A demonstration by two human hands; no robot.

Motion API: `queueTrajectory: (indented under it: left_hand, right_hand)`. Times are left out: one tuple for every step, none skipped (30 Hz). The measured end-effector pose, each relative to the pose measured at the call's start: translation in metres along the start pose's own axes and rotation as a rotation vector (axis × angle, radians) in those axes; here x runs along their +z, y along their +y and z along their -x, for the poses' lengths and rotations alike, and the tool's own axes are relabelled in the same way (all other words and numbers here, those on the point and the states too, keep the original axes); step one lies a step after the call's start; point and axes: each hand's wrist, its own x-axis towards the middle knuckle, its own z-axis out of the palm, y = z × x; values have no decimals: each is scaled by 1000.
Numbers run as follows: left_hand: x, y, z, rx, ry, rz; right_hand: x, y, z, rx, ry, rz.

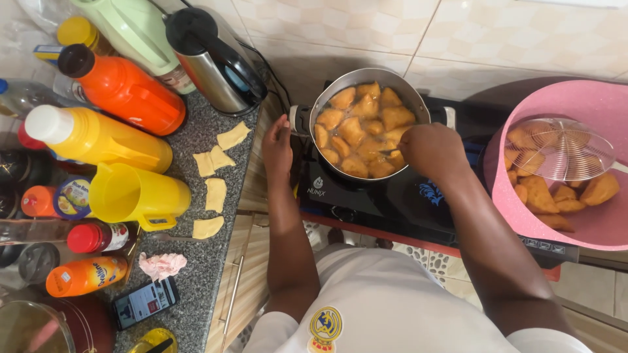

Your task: Frying dough pieces in a pot and rolling out more dough on a board

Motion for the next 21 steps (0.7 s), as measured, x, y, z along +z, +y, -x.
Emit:
queueTrajectory:
  left_hand:
    - [1,1,0,17,-4,-13]
    - [0,-1,0,14,-5,-14]
    - [0,-4,0,20,-8,-15]
    - [1,-5,-3,31,-13,-15]
    - [2,-2,-3,32,-16,-15]
    - [1,-1,0,28,-9,-11]
    - [1,0,3,24,-2,-7]
    - [0,4,6,18,-2,-8]
    - [0,9,9,18,14,-5]
    - [-1,14,10,22,29,-2]
    - [-1,13,9,19,29,-4]
    - [-1,10,8,24,37,-13]
    - [-2,8,7,28,46,-22]
    - [-2,3,4,26,45,-23]
    - [-3,-3,0,24,48,-24]
    - [-5,-9,-1,17,58,-25]
    - [-5,-5,3,12,63,-26]
    - [-5,-1,7,12,64,-8]
    - [-4,4,11,12,64,10]
    - [-4,3,10,10,64,10]
    - [-4,2,10,17,69,0]
  right_hand:
    - [1,0,2,1,-14,-15]
    - [21,4,-6,2,-18,-15]
    - [40,9,-15,-35,50,19]
    - [59,15,-24,-69,122,54]
    - [66,16,-28,-66,122,54]
    - [74,16,-32,-93,184,112]
    - [83,17,-35,-121,247,169]
    - [85,14,-35,-122,241,168]
    - [88,12,-36,-123,344,243]
    - [90,10,-37,-121,450,316]
    - [93,12,-41,-121,447,315]
    - [96,14,-43,-129,478,341]
    - [98,16,-45,-136,509,367]
    - [84,15,-37,-136,508,367]
    - [70,14,-28,-118,464,340]
    - [56,11,-20,-106,418,312]
    - [48,15,-13,-113,414,311]
    - [41,19,-7,-126,352,263]
    - [33,23,0,-138,290,214]
    - [30,20,9,-137,288,213]
    - [27,16,17,-73,231,160]
